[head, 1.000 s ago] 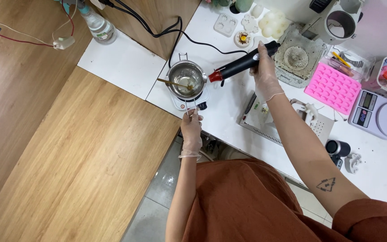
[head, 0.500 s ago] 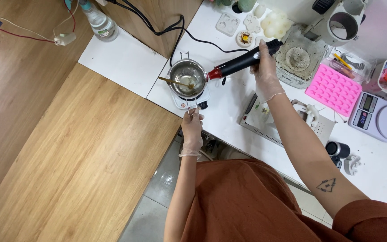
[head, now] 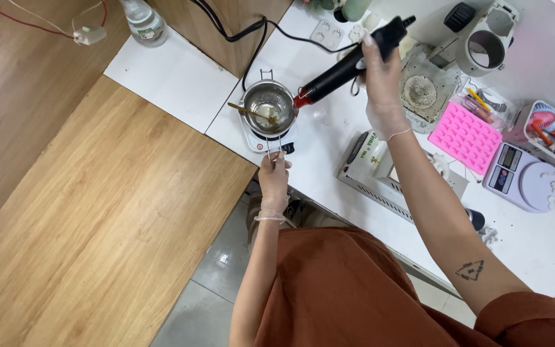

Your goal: Melting wax with a heat gun and preparing silicone molds for candle making.

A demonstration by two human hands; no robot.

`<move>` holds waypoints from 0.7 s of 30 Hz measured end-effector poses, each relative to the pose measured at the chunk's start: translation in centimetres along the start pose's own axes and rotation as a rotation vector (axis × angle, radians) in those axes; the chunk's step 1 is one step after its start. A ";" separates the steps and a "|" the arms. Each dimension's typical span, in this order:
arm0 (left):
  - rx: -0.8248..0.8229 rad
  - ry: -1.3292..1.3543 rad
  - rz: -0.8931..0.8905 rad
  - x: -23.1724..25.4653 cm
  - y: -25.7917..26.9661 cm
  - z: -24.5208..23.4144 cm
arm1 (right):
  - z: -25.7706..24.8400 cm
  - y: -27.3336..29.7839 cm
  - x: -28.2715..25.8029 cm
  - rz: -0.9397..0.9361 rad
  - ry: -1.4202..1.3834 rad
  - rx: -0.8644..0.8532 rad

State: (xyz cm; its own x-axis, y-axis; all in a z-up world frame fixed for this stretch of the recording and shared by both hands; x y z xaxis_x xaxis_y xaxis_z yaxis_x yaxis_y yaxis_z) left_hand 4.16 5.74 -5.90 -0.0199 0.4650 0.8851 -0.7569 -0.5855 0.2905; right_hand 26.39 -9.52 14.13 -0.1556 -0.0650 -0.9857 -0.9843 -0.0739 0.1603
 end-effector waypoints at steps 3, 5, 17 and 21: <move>-0.013 0.003 0.038 0.3 0.0 0.2 | 3.9 2.4 -4.8 -0.267 0.139 -0.146; -0.008 -0.022 0.062 0.5 0.2 0.3 | 6.3 3.0 -5.8 -0.461 0.322 -0.262; -0.011 -0.077 0.078 0.8 0.5 0.3 | 12.4 3.6 -4.4 -0.720 0.900 -0.276; -0.004 -0.072 0.101 -0.1 0.4 0.3 | 13.0 4.9 -5.3 -0.760 0.909 -0.285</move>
State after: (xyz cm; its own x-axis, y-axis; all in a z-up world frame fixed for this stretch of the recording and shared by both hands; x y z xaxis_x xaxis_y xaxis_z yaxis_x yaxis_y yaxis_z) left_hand 4.05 5.32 -5.75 -0.0490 0.3548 0.9337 -0.7561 -0.6240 0.1974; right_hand 21.30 3.38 19.43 0.6799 -0.5748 -0.4553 -0.7278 -0.6050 -0.3229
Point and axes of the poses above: each hand's wrist, its own y-axis away from the middle knuckle, its own z-axis out of the palm, x = y × z, the point moved 7 cm from there along -y, towards the middle knuckle, and after that the axes turned 11 degrees about z, right-handed, at the moved point
